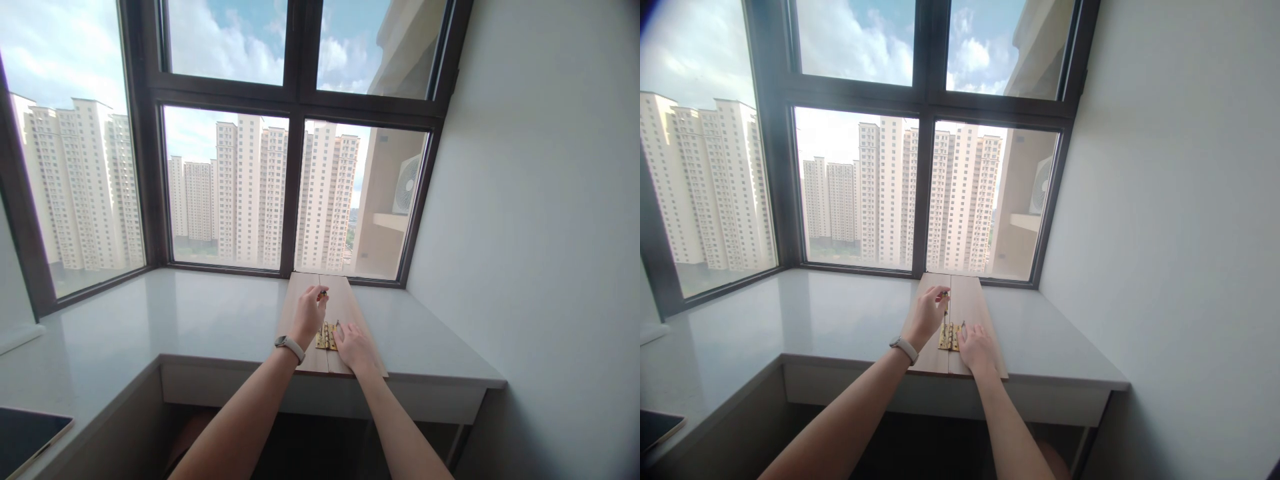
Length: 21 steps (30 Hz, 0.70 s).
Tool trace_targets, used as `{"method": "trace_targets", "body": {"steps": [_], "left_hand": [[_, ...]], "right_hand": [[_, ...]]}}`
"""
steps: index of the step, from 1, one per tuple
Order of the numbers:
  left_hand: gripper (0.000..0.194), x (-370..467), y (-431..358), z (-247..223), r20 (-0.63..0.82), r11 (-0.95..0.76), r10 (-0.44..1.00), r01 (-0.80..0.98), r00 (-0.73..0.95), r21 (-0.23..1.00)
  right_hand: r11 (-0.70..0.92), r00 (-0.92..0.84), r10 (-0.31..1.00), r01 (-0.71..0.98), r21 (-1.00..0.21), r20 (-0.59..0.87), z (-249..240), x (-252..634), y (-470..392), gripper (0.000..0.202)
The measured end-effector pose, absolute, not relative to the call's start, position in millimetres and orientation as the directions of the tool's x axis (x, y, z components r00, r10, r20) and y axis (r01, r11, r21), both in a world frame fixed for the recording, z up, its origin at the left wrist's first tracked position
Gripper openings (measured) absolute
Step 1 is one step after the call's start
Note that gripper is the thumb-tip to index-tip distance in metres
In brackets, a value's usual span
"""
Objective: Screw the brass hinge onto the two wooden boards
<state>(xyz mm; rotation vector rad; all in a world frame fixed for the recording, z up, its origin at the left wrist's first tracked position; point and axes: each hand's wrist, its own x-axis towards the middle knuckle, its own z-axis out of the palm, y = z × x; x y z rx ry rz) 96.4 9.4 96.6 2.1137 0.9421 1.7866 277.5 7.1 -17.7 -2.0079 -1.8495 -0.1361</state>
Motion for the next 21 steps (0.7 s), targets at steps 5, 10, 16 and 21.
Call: {"method": "trace_targets", "body": {"steps": [5, 10, 16, 21], "left_hand": [[0.016, 96.7, 7.1, 96.3, 0.817, -0.789, 0.573, 0.316, 0.067, 0.528], [0.012, 95.3, 4.2, 98.6, 0.810, -0.777, 0.584, 0.328, 0.054, 0.538], [0.015, 96.1, 8.9, 96.5, 0.810, -0.765, 0.585, 0.354, 0.032, 0.538], [0.018, 95.8, 8.4, 94.6, 0.806, -0.762, 0.592, 0.340, 0.023, 0.550]], "right_hand": [[-0.031, 0.110, 0.930, 0.974, -0.223, 0.351, -17.3, 277.0, 7.0, 0.064], [-0.049, 0.126, 0.935, 0.972, -0.229, 0.332, -14.7, 276.0, 5.0, 0.064], [-0.034, 0.110, 0.930, 0.976, -0.216, 0.351, -14.1, 276.1, 3.4, 0.065], [-0.035, 0.110, 0.934, 0.975, -0.218, 0.340, -14.7, 276.4, 4.6, 0.065]]}}
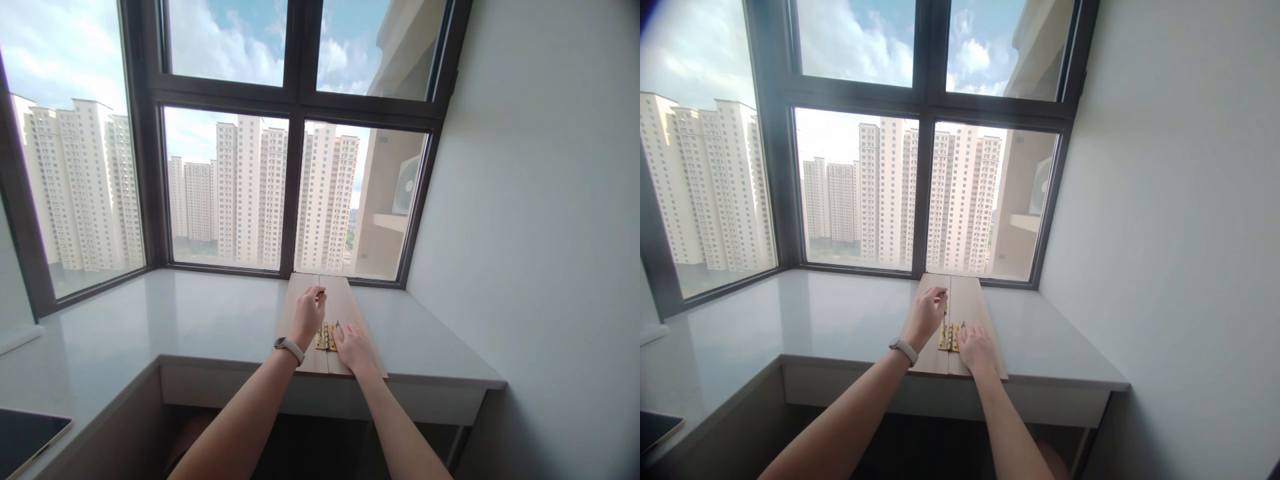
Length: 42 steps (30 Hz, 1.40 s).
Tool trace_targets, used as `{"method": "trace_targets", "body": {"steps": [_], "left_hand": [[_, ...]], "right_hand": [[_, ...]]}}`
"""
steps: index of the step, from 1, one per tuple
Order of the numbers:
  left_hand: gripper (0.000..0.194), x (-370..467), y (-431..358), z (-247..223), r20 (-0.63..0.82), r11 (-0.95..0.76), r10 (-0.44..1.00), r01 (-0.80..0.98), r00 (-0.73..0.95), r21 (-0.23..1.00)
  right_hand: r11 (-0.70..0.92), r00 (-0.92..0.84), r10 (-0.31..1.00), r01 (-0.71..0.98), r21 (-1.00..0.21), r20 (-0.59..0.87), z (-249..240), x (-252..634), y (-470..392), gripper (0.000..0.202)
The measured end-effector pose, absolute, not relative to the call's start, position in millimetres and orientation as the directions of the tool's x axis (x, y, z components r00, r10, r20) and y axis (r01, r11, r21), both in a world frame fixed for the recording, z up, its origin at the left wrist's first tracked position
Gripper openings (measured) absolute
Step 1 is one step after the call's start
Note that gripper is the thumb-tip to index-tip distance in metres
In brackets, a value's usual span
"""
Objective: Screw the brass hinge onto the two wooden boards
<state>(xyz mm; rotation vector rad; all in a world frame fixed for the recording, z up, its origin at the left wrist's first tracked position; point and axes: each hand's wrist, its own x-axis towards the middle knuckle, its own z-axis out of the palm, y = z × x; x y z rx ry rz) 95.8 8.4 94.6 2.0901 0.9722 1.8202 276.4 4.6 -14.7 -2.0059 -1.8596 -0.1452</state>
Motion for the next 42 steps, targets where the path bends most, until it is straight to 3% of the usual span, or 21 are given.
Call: {"method": "trace_targets", "body": {"steps": [26, 34, 42], "left_hand": [[0.011, 96.6, 5.9, 95.8, 0.798, -0.754, 0.602, 0.355, 0.039, 0.552], [0.019, 99.1, 7.7, 96.0, 0.803, -0.757, 0.595, 0.368, 0.045, 0.540], [0.012, 95.0, 1.2, 97.9, 0.809, -0.761, 0.586, 0.374, 0.046, 0.530]], "right_hand": [[-0.032, 0.111, 0.934, 0.973, -0.228, 0.341, -15.7, 277.2, 4.8, 0.066], [-0.042, 0.117, 0.937, 0.973, -0.227, 0.330, -14.3, 276.5, 4.4, 0.064], [-0.035, 0.111, 0.936, 0.973, -0.227, 0.334, -15.0, 275.9, 4.1, 0.067]]}}
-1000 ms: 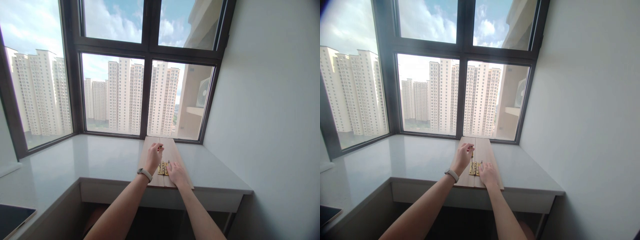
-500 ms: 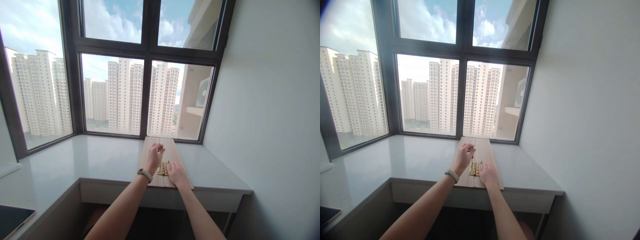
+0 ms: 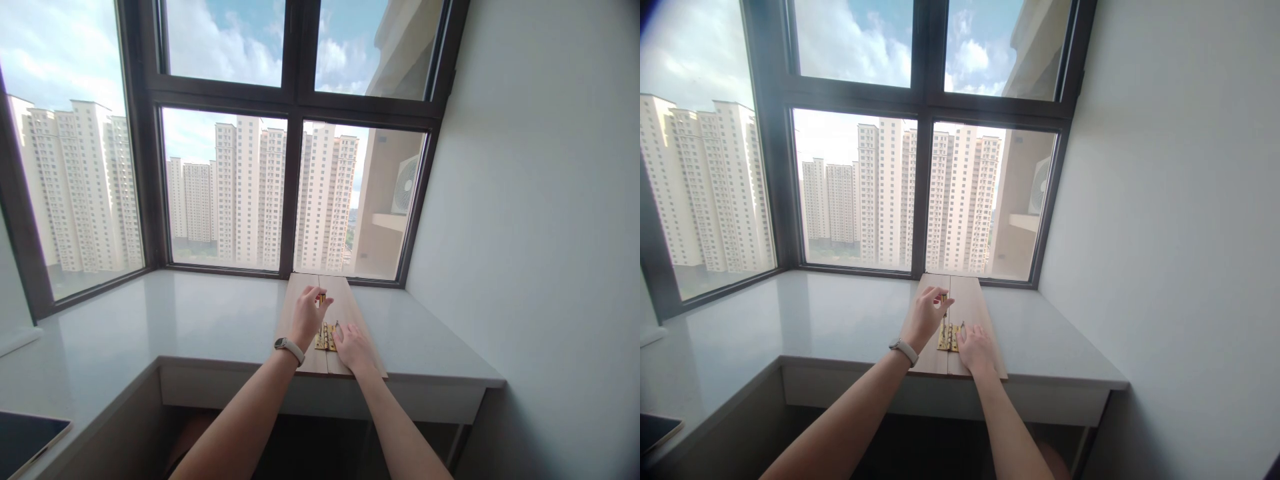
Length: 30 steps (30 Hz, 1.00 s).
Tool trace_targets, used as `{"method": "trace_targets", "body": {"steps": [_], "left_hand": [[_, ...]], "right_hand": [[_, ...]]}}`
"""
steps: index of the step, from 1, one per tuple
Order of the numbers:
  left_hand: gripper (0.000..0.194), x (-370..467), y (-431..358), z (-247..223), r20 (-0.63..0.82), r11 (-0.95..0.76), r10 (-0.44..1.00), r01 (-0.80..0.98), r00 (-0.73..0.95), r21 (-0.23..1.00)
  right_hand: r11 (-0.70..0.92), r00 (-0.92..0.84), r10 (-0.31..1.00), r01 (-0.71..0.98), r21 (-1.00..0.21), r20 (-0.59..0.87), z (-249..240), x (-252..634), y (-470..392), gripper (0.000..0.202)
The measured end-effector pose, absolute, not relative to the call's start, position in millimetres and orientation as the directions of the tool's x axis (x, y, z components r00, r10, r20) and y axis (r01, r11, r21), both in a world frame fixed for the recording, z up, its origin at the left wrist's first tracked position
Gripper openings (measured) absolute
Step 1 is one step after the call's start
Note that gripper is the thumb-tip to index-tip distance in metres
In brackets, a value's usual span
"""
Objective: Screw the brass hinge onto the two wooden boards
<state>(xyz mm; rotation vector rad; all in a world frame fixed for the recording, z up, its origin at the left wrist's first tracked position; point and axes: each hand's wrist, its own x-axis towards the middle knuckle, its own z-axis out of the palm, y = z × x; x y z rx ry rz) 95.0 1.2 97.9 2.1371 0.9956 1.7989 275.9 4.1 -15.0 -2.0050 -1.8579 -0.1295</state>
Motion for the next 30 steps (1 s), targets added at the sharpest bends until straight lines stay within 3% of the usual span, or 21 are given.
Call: {"method": "trace_targets", "body": {"steps": [12, 25, 30], "left_hand": [[0.023, 97.7, 6.2, 95.6, 0.795, -0.755, 0.605, 0.351, 0.047, 0.554], [0.010, 95.6, 4.1, 100.5, 0.781, -0.727, 0.624, 0.397, 0.039, 0.561], [0.021, 97.2, 6.0, 97.8, 0.786, -0.737, 0.617, 0.376, 0.037, 0.561]], "right_hand": [[-0.043, 0.120, 0.939, 0.971, -0.234, 0.323, -10.9, 274.0, 1.4, 0.063], [-0.051, 0.128, 0.943, 0.967, -0.249, 0.307, -9.8, 273.6, 0.5, 0.064], [-0.050, 0.127, 0.939, 0.970, -0.239, 0.319, -11.9, 275.2, 2.0, 0.065]]}}
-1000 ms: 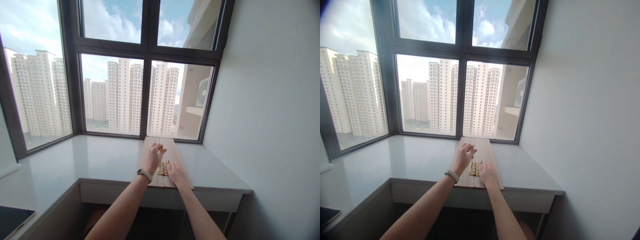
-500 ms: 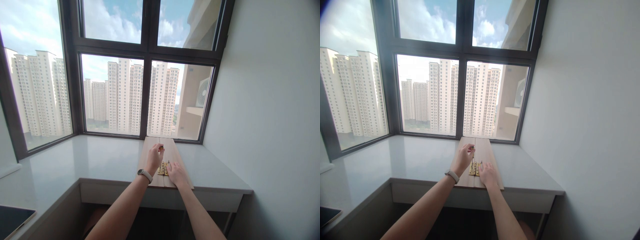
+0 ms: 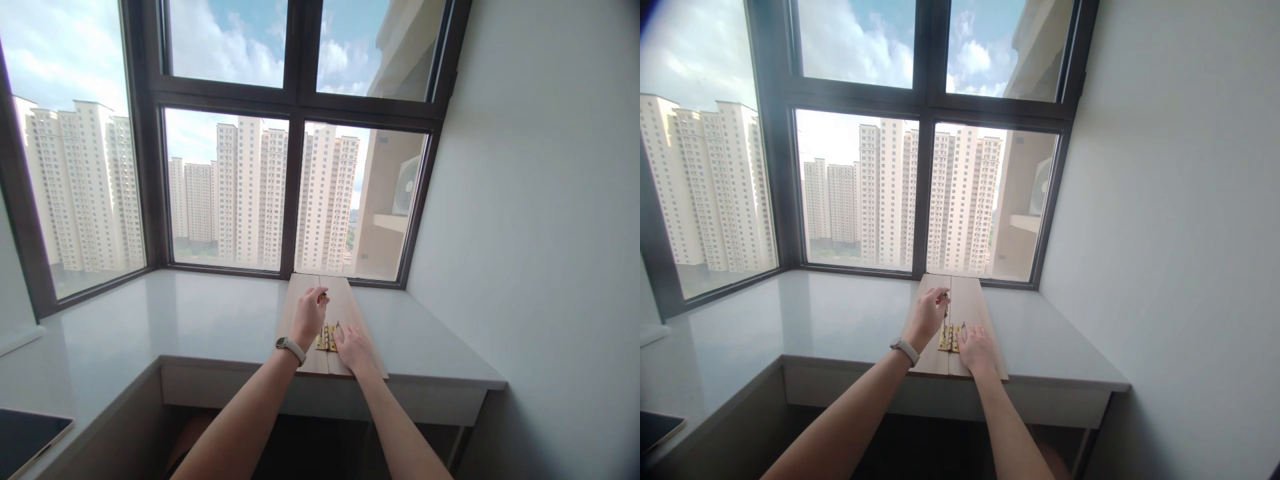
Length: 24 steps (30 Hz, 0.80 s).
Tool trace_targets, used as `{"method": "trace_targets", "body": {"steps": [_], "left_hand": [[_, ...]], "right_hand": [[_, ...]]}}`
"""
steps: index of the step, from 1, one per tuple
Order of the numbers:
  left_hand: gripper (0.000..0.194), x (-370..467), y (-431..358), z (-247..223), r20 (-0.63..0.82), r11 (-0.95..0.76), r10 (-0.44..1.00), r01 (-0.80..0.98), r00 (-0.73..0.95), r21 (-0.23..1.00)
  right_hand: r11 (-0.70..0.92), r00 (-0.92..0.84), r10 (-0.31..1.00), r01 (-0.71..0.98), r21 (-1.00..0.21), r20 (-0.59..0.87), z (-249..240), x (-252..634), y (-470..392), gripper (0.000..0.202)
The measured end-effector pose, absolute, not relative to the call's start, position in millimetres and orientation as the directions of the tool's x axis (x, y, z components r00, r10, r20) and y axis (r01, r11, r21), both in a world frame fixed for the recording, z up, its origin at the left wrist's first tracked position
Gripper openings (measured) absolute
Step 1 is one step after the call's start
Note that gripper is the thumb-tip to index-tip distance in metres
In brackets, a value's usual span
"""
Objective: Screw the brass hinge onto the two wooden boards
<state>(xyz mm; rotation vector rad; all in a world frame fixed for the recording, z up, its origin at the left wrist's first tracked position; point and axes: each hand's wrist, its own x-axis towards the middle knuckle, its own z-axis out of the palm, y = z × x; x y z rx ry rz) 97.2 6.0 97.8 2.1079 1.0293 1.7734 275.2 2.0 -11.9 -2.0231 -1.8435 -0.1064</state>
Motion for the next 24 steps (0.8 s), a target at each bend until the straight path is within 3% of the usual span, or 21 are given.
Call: {"method": "trace_targets", "body": {"steps": [13, 20, 24], "left_hand": [[0.009, 94.8, 2.2, 99.3, 0.792, -0.743, 0.609, 0.384, 0.046, 0.548], [0.020, 97.3, 5.2, 97.9, 0.793, -0.748, 0.608, 0.372, 0.049, 0.550], [0.015, 97.1, 4.5, 96.9, 0.805, -0.769, 0.588, 0.360, 0.072, 0.529]], "right_hand": [[-0.032, 0.109, 0.936, 0.973, -0.229, 0.334, -12.4, 274.9, 1.7, 0.067], [-0.039, 0.114, 0.938, 0.973, -0.226, 0.327, -13.2, 274.7, 2.9, 0.066], [-0.023, 0.102, 0.933, 0.974, -0.225, 0.344, -13.3, 274.9, 2.4, 0.065]]}}
